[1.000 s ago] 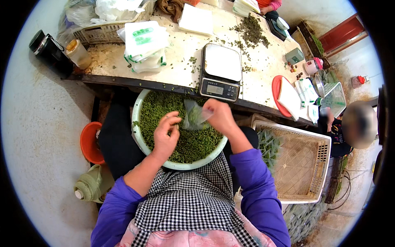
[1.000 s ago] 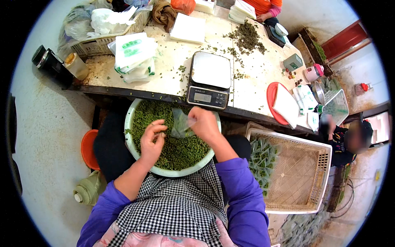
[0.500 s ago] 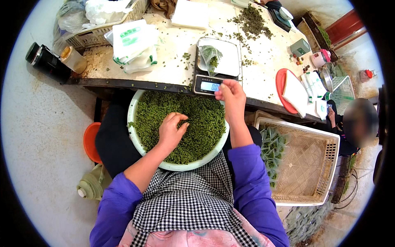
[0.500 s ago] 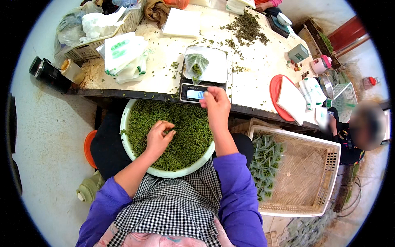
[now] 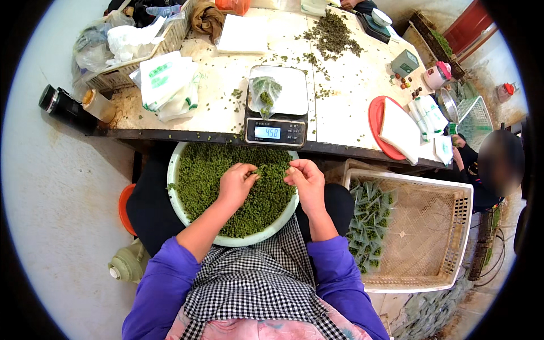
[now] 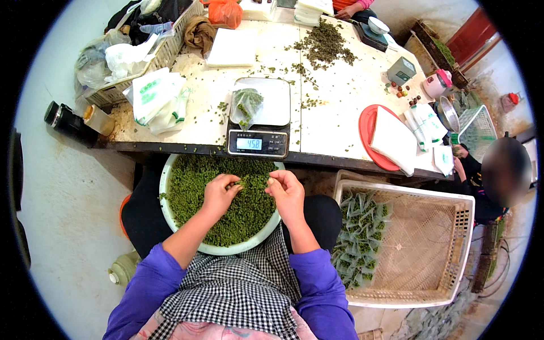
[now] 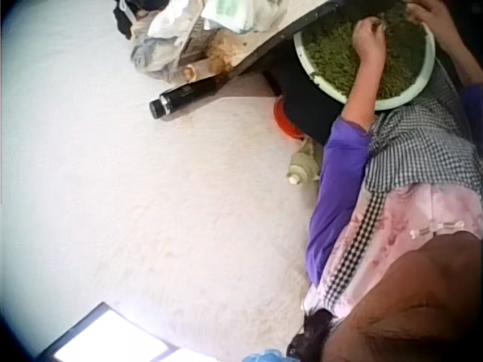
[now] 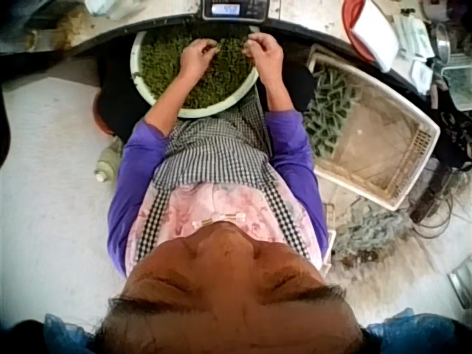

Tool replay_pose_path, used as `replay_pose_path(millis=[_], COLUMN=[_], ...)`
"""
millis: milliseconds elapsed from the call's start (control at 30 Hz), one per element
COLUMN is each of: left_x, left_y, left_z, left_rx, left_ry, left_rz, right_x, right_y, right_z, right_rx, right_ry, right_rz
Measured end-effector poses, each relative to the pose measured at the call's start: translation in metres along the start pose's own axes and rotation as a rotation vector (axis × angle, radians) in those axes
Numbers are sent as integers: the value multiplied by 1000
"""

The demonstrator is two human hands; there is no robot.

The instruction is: The person scoops green tea leaves from a large bowl into small mesh bags, weighs each bag on a digital scale, and places the filled bags into a basket. The process is repeated continuously.

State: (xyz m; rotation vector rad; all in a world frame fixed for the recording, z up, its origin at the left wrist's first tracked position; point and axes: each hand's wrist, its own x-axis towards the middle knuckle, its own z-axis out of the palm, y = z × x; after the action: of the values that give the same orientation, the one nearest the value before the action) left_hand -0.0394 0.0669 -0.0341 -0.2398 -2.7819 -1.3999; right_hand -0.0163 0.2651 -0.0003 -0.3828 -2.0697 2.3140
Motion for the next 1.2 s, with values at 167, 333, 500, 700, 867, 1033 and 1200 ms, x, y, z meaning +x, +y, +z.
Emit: replay_pose_path(millis=[167,333,500,700,867,1033,1200], left_x=[-5,41,100,135,145,86,6], left_y=[2,41,80,63,69,70,33], left_z=[-18,-28,-26,-15,-14,-20,4], left_rx=[-568,-271,130,561,599,282,288], left_ry=[35,330,624,665,598,577,132], left_rz=[-312,59,401,477,334,385,240], right_x=[3,5,7,7,8,6,6], right_y=[13,31,38,49,50,51,46], right_z=[-5,-6,-7,-8,-4,-7,-3], right_rx=[31,38,-12,-88,-181,-229,-249], right_ry=[-1,6,16,12,-1,23,18], right_rz=[5,-3,-48,-104,-177,-219,-218])
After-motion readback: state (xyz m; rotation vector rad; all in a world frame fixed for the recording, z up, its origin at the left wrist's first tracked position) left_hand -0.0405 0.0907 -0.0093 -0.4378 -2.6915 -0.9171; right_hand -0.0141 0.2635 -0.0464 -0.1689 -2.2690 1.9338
